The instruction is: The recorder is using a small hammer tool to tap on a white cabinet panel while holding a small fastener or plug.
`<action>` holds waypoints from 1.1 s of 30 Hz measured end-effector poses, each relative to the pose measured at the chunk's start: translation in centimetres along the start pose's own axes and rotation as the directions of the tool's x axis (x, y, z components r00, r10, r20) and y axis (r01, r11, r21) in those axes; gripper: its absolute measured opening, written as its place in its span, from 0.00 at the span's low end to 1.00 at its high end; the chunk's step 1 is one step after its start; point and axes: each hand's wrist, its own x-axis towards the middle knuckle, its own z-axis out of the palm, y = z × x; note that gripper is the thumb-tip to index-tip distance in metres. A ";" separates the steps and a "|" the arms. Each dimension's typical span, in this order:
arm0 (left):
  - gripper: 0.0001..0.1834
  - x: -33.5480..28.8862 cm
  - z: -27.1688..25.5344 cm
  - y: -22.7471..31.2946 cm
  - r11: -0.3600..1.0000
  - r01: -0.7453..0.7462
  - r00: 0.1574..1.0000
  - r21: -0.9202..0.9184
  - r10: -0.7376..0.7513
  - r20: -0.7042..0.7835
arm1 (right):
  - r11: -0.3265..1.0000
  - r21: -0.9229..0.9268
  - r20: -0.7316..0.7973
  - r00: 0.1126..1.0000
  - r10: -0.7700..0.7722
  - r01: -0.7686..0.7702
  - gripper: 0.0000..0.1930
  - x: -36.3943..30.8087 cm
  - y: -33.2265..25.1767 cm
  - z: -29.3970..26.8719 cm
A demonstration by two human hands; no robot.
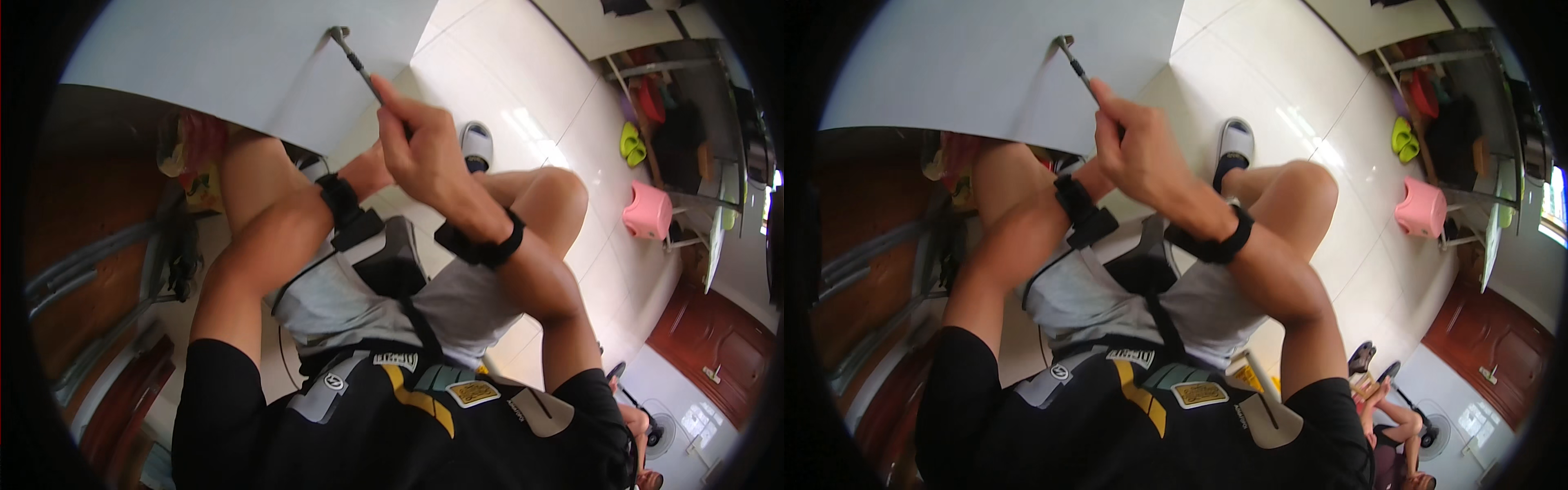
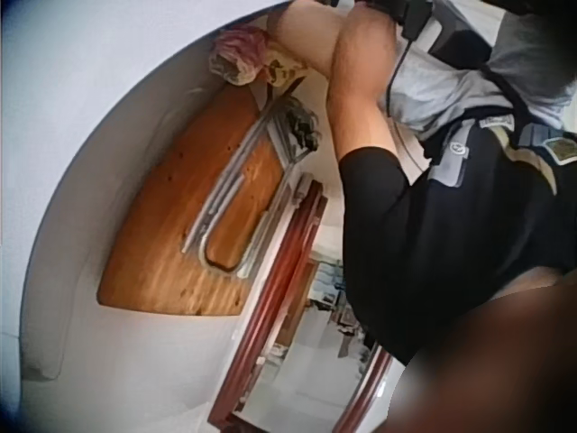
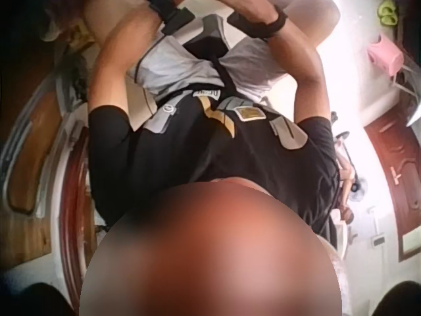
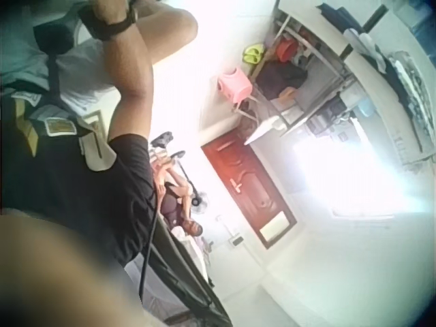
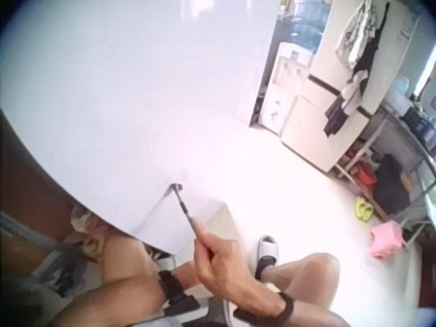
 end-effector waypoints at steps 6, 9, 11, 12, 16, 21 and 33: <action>0.21 0.7 0.8 -1.5 0.997 -0.030 0.999 0.064 0.032 -0.032 | 0.995 0.089 -0.041 0.998 -0.039 0.042 0.19 0.5 -0.5 0.2; 0.21 2.0 1.6 -1.9 0.985 -0.047 0.999 0.164 0.045 0.020 | 0.997 -0.070 -0.018 0.999 0.044 -0.045 0.19 1.3 1.8 -0.1; 0.21 1.8 1.2 -2.5 0.980 -0.048 0.999 0.192 0.045 0.017 | 1.000 -0.018 -0.051 0.999 0.013 -0.014 0.19 1.2 1.1 0.6; 0.22 1.1 1.2 -2.6 0.985 -0.043 0.999 0.170 0.043 -0.002 | 0.999 0.028 -0.078 0.997 -0.026 0.028 0.19 1.2 0.7 0.8; 0.22 1.8 1.7 -2.3 0.981 -0.055 0.998 0.188 0.054 0.008 | 0.997 0.037 -0.128 0.990 -0.063 0.068 0.17 1.3 0.3 -0.1; 0.22 1.7 1.8 -0.2 0.994 -0.097 0.981 -0.040 0.088 -0.174 | 0.977 0.114 -0.140 0.977 -0.164 0.180 0.20 2.1 -0.7 -0.6; 0.19 1.7 1.9 -3.2 0.865 -0.068 0.956 0.497 -0.086 0.281 | 0.993 -0.108 -0.192 0.979 -0.064 0.044 0.11 3.9 1.6 -1.3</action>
